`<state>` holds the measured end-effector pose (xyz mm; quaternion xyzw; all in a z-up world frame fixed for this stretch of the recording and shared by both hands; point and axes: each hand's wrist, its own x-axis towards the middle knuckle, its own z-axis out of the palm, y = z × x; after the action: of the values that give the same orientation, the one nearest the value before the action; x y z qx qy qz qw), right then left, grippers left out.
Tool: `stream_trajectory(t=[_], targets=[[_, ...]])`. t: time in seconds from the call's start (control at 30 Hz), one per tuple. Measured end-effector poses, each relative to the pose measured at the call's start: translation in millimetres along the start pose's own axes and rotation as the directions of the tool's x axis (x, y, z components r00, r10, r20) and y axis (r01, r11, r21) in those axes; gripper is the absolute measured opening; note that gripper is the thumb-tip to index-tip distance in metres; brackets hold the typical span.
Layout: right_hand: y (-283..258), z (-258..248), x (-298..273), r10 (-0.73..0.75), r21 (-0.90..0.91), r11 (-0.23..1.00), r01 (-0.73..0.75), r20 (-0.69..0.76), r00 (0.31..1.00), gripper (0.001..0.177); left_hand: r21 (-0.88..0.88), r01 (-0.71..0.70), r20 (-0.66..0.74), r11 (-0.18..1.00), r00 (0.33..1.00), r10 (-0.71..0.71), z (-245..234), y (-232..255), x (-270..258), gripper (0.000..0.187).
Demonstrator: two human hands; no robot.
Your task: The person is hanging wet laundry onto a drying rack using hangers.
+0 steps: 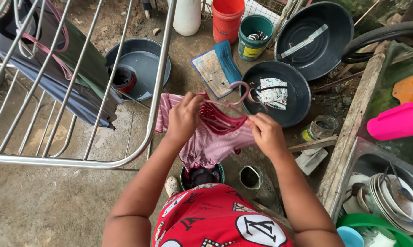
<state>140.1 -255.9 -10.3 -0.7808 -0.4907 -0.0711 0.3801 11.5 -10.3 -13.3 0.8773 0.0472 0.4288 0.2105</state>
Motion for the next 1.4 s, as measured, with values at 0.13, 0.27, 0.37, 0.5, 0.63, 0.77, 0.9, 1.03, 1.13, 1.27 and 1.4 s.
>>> stream_trajectory(t=[0.13,0.27,0.37,0.5,0.63,0.77,0.9,1.03,1.13,1.27,1.4], targets=[[-5,-4,-5,0.013,-0.081,0.997,-0.007,0.08,0.997,0.011,-0.066,0.033,-0.035,0.997,0.999,-0.035,2,-11,-5,0.019],[21,-3,-14,0.097,-0.124,0.988,-0.095,0.013,0.995,0.011,-0.018,-0.039,-0.009,0.999,0.999,0.039,20,-33,-25,0.02],[23,-12,-17,0.158,-0.107,0.981,-0.16,-0.019,0.987,0.01,-0.162,-0.169,0.056,0.972,0.982,0.18,9,-28,-26,0.013],[13,-27,-14,0.062,-0.048,0.997,-0.066,-0.09,0.994,0.011,0.099,-0.037,-0.049,0.994,0.998,0.042,-27,-14,8,0.012],[13,-37,-15,0.11,-0.035,0.993,-0.113,-0.081,0.991,0.013,0.094,-0.111,-0.032,0.989,0.993,0.115,-14,-29,11,0.028],[10,-43,-14,0.095,-0.023,0.995,-0.096,-0.068,0.993,0.012,-0.214,0.203,0.337,0.956,0.933,-0.123,0,-32,9,0.019],[13,-47,-11,0.11,-0.079,0.989,-0.121,-0.135,0.985,0.014,-0.157,0.115,0.327,0.981,0.943,-0.059,2,-30,11,0.022],[47,-77,-6,0.097,0.009,0.995,-0.097,-0.221,0.97,0.008,-0.005,0.007,0.072,1.0,0.997,-0.007,1,-32,15,0.06],[60,-122,4,0.065,-0.12,0.985,-0.12,-0.39,0.918,0.017,-0.121,0.036,-0.122,0.992,0.991,-0.051,19,-42,10,0.091],[17,-176,24,-0.03,-0.08,0.997,-0.01,-0.478,0.878,0.026,-0.336,0.246,-0.044,0.909,0.96,-0.276,102,-87,-20,0.095],[-14,-192,39,0.111,0.102,0.992,-0.075,-0.423,0.899,0.027,-0.616,0.543,0.45,0.571,0.837,-0.311,187,-165,-49,0.026]])
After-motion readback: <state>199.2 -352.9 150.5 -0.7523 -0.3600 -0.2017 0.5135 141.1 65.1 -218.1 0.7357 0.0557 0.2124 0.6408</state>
